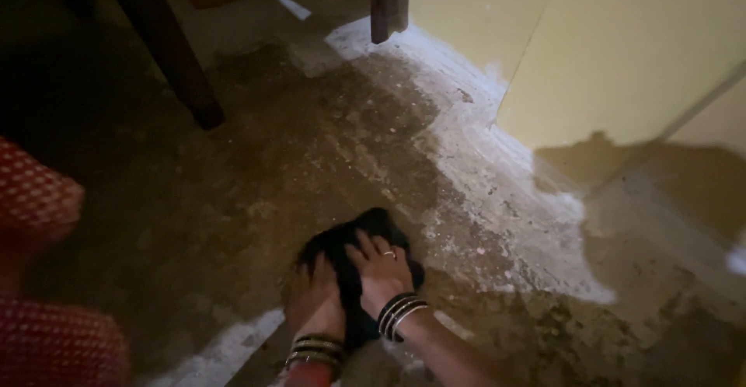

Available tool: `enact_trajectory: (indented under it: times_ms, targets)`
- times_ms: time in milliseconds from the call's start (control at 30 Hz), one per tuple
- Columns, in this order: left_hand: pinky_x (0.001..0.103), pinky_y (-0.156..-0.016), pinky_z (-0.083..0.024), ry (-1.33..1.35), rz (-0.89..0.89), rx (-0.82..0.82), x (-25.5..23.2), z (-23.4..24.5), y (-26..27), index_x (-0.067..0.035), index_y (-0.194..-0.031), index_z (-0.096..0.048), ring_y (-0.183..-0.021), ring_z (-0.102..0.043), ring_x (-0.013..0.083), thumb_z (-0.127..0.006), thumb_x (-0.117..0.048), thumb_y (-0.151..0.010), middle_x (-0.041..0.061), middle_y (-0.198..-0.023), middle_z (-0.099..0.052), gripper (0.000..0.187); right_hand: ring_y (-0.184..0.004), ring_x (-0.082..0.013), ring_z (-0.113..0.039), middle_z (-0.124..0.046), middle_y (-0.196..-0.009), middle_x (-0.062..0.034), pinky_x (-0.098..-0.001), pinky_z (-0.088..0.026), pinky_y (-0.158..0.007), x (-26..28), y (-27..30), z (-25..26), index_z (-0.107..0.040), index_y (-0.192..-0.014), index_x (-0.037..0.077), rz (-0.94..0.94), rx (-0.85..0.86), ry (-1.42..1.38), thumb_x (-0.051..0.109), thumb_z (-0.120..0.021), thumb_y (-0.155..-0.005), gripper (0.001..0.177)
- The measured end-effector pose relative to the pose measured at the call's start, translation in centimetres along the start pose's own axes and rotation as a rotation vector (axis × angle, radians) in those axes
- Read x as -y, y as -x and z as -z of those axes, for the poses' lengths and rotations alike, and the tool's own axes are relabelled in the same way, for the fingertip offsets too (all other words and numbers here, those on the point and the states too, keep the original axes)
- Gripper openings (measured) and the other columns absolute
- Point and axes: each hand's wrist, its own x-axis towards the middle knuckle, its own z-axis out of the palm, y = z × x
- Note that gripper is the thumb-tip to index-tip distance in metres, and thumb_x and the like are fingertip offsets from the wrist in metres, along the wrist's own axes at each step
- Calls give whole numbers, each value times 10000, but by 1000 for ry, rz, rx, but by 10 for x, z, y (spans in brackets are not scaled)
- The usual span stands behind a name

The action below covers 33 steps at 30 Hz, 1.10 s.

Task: The person wrings out a cloth in a bucket of water and then uses it to wipe the floor.

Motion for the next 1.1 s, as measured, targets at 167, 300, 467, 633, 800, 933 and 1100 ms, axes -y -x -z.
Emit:
enact_trajectory:
  times_ms: [167, 300, 467, 633, 800, 933, 1100]
  targets:
    - [449, -1116, -354, -40, -96, 80, -7, 11, 14, -70, -1417, -516, -1356, -469, 359, -597, -150, -782, 103, -1545, -479, 645, -1378, -357, -420, -399, -1622, -99, -519, -354, -1099, -26, 1, 5, -532, -1468, 196, 147, -36, -70, 100, -669, -764, 723]
    - [487, -1108, -372, 35, -99, -190, -42, -8, 10, -40, -1361, -590, -1313, -498, 380, -602, -116, -811, 122, -1451, -548, 555, -1362, -326, -425, -389, -1580, -26, -559, -308, -1108, -48, -12, 24, -493, -1481, 274, 37, 103, 50, 144, -722, -726, 800]
    - [453, -1132, -381, 73, -108, -178, -77, -22, 3, 5, -1337, -598, -1337, -500, 373, -583, -122, -837, 193, -1412, -562, 516, -1332, -349, -478, -420, -1577, 14, -540, -386, -1047, -89, -10, 28, -517, -1459, 325, -33, 49, -14, 137, -708, -759, 750]
    - [450, -1138, -367, 135, -326, -148, -123, -41, 13, 13, -1359, -590, -1340, -491, 368, -544, -129, -878, 196, -1416, -582, 504, -1334, -319, -476, -441, -1578, 22, -475, -431, -1046, -122, 20, 28, -538, -1447, 320, -293, -34, 62, 83, -691, -721, 779]
    - [470, -1142, -350, 50, -552, -173, -128, -40, 16, 20, -1364, -578, -1331, -497, 352, -505, -158, -878, 171, -1383, -596, 523, -1331, -310, -425, -418, -1568, 17, -479, -380, -1062, -115, 43, 24, -554, -1413, 324, -556, -135, 99, 106, -734, -687, 779]
    - [461, -1126, -367, 76, -544, -129, -94, -40, 5, -2, -1424, -536, -1332, -489, 354, -519, -134, -891, 142, -1430, -572, 549, -1311, -302, -432, -382, -1591, -55, -467, -384, -1039, -84, 25, 17, -537, -1421, 265, -585, -87, 56, 168, -777, -679, 786]
    - [466, -1098, -397, 15, -497, -120, -47, -44, -18, 12, -1455, -485, -1306, -494, 361, -526, -110, -887, 155, -1471, -536, 582, -1285, -319, -441, -414, -1575, -103, -482, -396, -995, -47, -7, 11, -520, -1464, 222, -416, -80, 73, 173, -795, -662, 849]
